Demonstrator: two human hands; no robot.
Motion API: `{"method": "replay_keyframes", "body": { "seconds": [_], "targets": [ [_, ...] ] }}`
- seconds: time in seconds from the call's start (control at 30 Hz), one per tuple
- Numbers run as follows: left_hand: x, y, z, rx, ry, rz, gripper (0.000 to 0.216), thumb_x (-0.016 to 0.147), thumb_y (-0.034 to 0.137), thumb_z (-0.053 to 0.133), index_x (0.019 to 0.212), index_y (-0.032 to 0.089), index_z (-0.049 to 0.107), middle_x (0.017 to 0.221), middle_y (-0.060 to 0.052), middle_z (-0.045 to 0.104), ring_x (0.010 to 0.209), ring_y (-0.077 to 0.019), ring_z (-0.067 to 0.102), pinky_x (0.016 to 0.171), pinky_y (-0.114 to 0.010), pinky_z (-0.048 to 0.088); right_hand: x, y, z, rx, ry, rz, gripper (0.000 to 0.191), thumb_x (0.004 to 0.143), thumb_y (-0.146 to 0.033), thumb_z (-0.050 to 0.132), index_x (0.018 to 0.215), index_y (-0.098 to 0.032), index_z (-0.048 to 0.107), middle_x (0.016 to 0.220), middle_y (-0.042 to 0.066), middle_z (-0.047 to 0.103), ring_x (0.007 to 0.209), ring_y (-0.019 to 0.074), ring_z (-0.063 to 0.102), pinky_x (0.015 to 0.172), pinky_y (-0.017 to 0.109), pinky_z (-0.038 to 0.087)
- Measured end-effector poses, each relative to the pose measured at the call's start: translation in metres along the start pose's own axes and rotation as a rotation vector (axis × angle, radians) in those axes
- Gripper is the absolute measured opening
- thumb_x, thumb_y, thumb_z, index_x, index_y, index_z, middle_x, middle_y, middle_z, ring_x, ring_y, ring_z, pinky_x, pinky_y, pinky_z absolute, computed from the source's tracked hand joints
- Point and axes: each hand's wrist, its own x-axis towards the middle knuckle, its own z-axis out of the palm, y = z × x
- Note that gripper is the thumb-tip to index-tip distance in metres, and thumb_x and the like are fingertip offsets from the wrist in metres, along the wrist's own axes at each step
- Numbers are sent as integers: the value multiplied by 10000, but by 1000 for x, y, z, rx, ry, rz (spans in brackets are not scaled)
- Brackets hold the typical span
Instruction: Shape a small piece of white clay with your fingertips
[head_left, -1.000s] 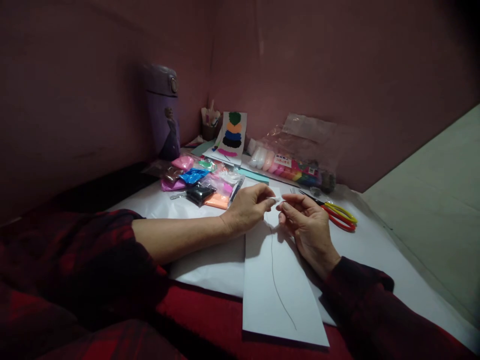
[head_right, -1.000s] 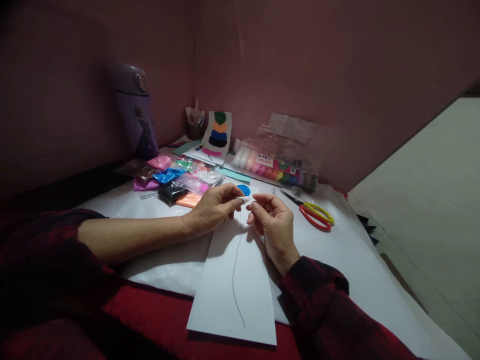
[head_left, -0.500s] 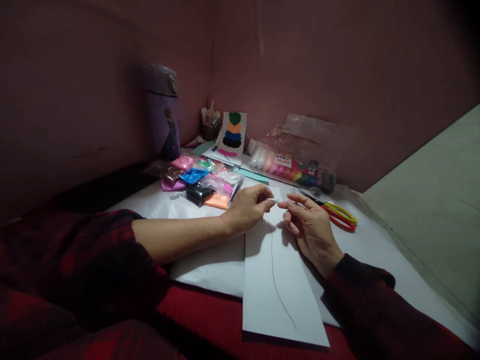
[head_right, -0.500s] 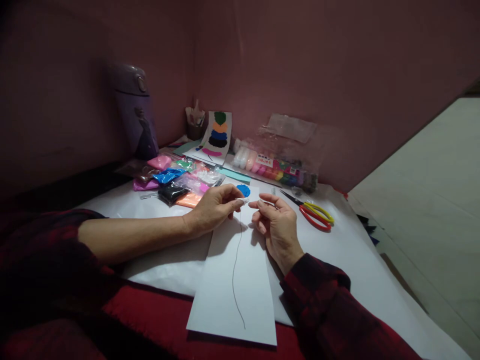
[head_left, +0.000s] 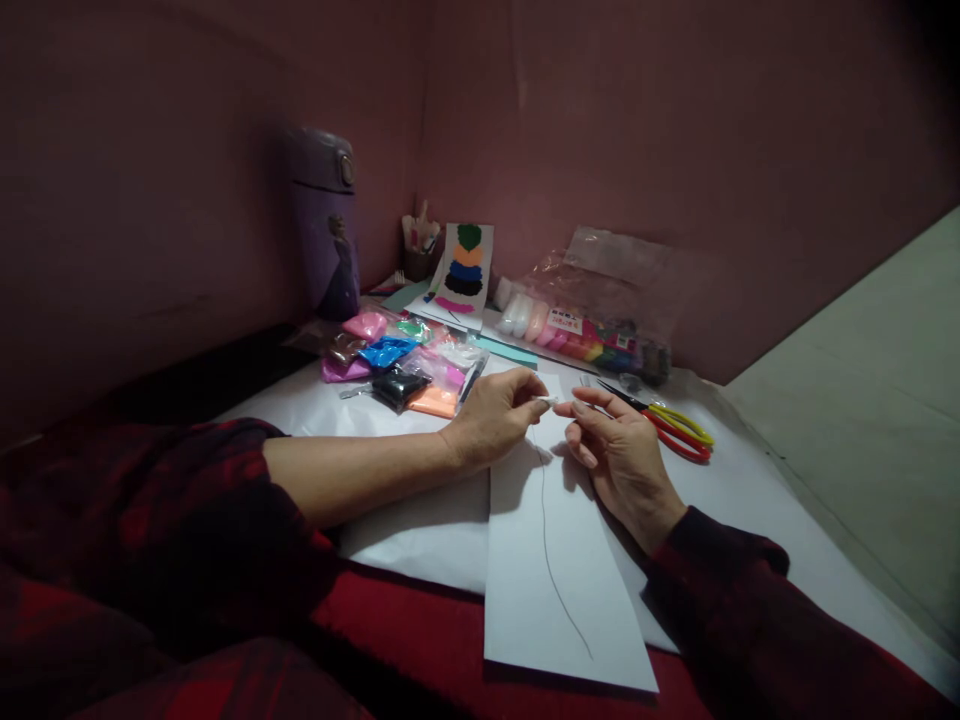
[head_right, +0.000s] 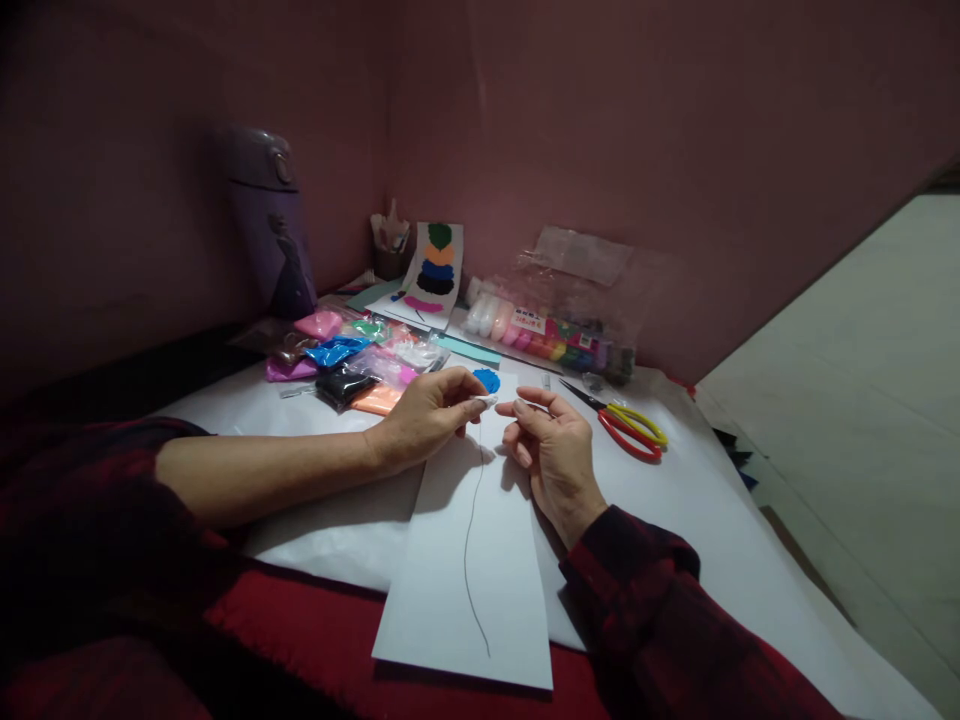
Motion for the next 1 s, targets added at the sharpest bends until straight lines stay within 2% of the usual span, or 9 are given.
{"method": "replay_keyframes", "body": {
  "seconds": [0.17,0.33,0.53,0.77,1.0],
  "targets": [
    [-1,0,1,65,-49,-8,58,780,198,600,778,140,603,641,14,598,566,-78,518,566,-208,416,0,0,0,1,-18,-2,281,619,-142,782,835,-135,601,655,43,703,366,55,502,291,118,312],
    [-1,1,0,44,-11,16,72,794,208,588,773,139,590,637,18,586,565,-75,514,577,-209,417,0,1,0,-1,-19,-2,297,624,-149,782,853,-135,594,684,57,721,370,54,506,303,121,327],
    [-2,-1,0,129,-65,18,79,782,222,602,788,143,605,627,27,572,563,-76,499,573,-212,402,0,0,0,-2,-31,6,301,613,-153,793,842,-133,598,656,44,709,370,55,507,289,117,311],
    [-2,-1,0,70,-20,63,134,810,278,586,787,146,588,642,22,586,591,-81,521,602,-217,410,-1,2,0,1,-59,21,324,612,-202,829,853,-136,622,659,3,673,417,66,546,299,120,320],
    [-2,1,0,93,-64,32,120,804,256,598,800,137,615,652,13,601,589,-79,511,599,-216,405,-4,2,2,-100,-103,62,356,603,-303,849,849,-139,650,621,-27,623,450,71,556,380,161,432]
  ]
}}
